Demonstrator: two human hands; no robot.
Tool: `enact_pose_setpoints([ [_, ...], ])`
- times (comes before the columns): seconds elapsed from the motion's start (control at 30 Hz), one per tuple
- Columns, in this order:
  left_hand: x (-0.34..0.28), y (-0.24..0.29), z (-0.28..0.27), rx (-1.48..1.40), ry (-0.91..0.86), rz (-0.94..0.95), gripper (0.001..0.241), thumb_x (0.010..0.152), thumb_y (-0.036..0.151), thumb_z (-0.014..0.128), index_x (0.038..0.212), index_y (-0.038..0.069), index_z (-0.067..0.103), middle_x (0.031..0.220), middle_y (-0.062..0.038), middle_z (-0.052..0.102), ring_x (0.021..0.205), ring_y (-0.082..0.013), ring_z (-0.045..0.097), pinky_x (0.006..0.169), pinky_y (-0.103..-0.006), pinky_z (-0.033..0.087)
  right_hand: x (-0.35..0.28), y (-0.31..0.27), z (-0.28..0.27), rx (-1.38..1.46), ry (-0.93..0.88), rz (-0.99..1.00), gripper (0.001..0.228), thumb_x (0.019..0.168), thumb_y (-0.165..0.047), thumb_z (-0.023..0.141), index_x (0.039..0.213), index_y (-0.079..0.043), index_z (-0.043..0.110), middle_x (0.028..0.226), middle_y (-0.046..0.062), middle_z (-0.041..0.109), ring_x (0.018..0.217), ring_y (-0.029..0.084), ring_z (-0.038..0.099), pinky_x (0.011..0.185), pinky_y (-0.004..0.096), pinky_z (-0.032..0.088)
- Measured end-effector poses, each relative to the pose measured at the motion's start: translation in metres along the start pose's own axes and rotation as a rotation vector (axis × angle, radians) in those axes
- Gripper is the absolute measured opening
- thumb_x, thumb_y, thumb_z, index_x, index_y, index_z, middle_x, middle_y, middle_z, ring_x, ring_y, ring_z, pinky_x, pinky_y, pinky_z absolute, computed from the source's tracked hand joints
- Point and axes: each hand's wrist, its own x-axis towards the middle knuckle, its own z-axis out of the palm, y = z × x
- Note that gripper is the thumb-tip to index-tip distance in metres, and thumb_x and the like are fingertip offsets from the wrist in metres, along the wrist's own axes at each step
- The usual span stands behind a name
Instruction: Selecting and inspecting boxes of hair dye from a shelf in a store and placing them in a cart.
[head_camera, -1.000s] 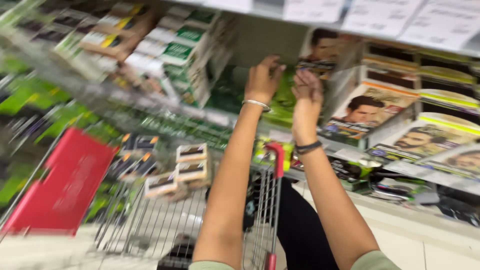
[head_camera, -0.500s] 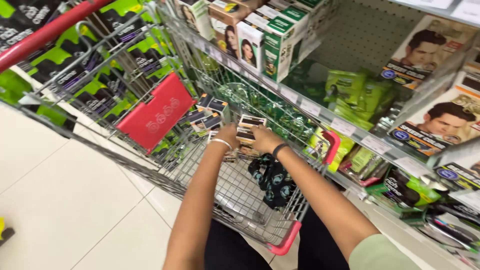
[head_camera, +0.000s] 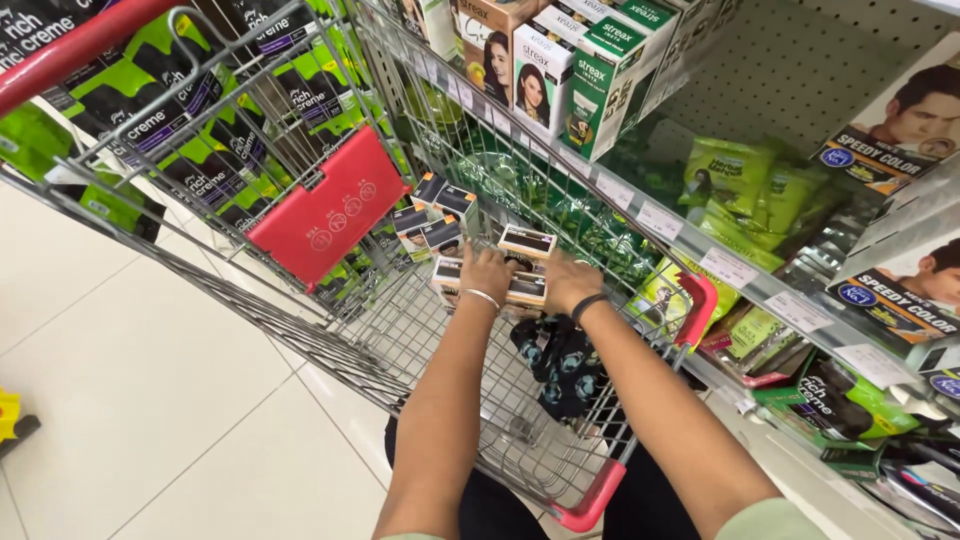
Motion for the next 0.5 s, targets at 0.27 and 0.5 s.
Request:
enact_pose_setpoints([
  [0.27,-0.015,-0.004,-0.062,-0.022,-0.016,0.061,0.051,0.079,0.024,0.076,0.128,0.018,0.062,0.128,-0.006,0.066,0.129,-0.0239,0.055,0.120,-0.0574,0.024,0.067,0.072,0.112,-0.300,-0.522,0.066,0.102,0.063,-0.045,0.101,0.143,-0.001,0.054,0.149,0.018,0.053,0.126,0.032,0.062,0.098,0.043,0.054],
  [0.5,-0.004,-0.041,-0.075,-0.562,0.099,0.162,0.071,0.062,0.017,0.079,0.128,0.006,0.058,0.119,-0.025,0.066,0.106,-0.0414,0.066,0.091,-0.0456,0.053,0.037,0.044,0.043,-0.303,-0.557,0.022,0.064,0.059,-0.042,0.088,0.113,-0.009,0.080,0.115,0.010,0.077,0.102,0.025,0.074,0.085,0.040,0.059],
])
